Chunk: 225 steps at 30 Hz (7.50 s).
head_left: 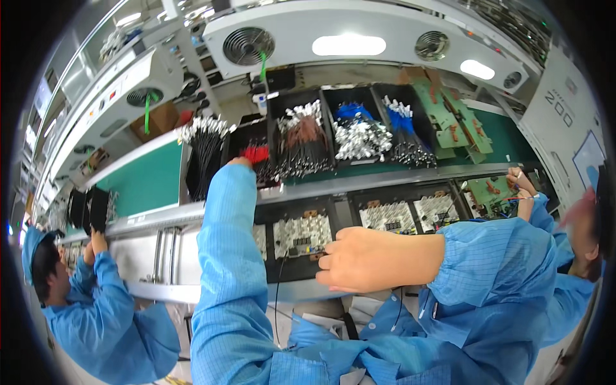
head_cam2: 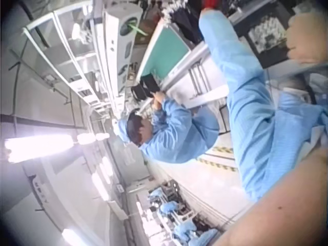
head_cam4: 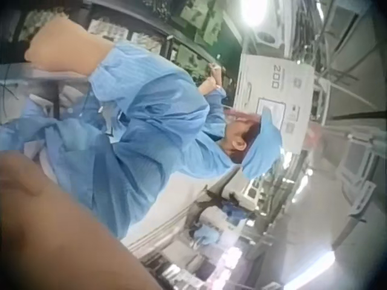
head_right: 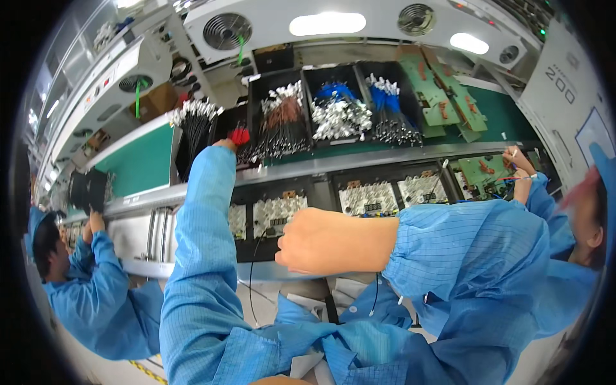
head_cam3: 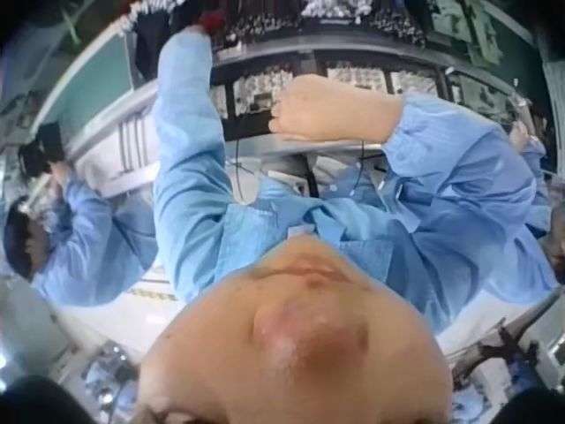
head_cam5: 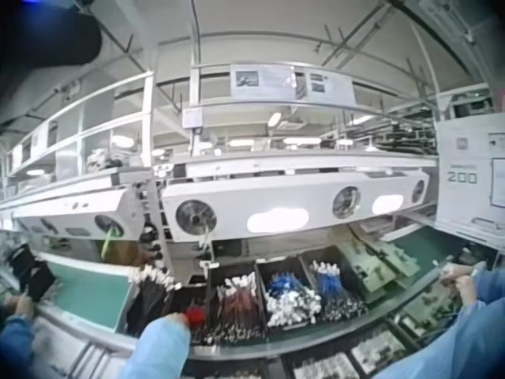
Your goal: Connecting wires to circuit boards and assembling small components at a manual assembly station.
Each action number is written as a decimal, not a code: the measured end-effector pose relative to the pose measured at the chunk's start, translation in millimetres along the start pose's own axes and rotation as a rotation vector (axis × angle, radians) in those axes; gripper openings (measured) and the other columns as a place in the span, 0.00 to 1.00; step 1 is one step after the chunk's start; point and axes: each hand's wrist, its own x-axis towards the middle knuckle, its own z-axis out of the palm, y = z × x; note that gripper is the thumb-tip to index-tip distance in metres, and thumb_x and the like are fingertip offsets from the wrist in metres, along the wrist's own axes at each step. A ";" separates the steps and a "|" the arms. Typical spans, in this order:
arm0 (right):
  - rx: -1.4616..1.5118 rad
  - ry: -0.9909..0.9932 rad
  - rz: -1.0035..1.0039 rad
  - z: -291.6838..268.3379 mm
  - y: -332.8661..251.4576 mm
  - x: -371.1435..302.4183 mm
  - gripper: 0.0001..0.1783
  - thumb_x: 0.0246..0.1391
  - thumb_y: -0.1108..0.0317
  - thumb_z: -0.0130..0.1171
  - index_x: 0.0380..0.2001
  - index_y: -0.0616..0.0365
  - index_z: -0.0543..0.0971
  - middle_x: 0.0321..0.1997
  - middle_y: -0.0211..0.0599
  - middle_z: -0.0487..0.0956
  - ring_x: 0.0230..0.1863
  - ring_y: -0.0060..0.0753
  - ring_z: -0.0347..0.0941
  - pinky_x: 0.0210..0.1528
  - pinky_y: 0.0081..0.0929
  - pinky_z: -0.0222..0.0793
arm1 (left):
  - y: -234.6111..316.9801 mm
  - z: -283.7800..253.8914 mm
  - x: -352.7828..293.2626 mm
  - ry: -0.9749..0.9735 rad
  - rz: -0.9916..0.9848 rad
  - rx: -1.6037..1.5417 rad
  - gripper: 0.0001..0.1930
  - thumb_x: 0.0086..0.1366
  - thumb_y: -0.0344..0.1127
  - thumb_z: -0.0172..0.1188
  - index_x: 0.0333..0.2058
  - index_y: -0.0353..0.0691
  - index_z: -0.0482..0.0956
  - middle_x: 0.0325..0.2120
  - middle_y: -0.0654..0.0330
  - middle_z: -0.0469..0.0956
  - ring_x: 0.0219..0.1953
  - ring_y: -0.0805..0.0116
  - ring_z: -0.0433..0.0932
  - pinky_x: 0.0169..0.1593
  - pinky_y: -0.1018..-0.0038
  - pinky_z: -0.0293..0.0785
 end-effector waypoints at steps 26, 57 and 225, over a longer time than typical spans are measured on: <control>0.385 0.024 0.258 -24.3 63.6 7.8 0.15 0.55 0.59 0.51 0.38 0.55 0.80 0.36 0.39 0.80 0.37 0.44 0.76 0.42 0.34 0.71 | -134.8 -49.1 -22.9 -0.104 0.331 -0.778 0.13 0.62 0.44 0.50 0.31 0.39 0.75 0.31 0.50 0.79 0.32 0.61 0.79 0.37 0.67 0.75; 0.513 0.168 0.205 16.1 73.1 129.7 0.14 0.59 0.64 0.49 0.31 0.62 0.79 0.26 0.32 0.67 0.26 0.19 0.62 0.28 0.21 0.57 | -99.8 6.2 -289.2 0.694 0.556 -1.552 0.04 0.58 0.23 0.58 0.31 0.30 0.80 0.35 0.55 0.80 0.44 0.68 0.76 0.47 0.77 0.70; 0.302 0.852 -0.201 -2.3 27.1 151.3 0.07 0.50 0.70 0.58 0.30 0.63 0.76 0.29 0.35 0.72 0.28 0.26 0.68 0.31 0.23 0.64 | -45.2 1.1 -333.5 0.823 0.435 -1.652 0.05 0.59 0.22 0.57 0.35 0.28 0.75 0.30 0.57 0.79 0.31 0.72 0.79 0.36 0.80 0.75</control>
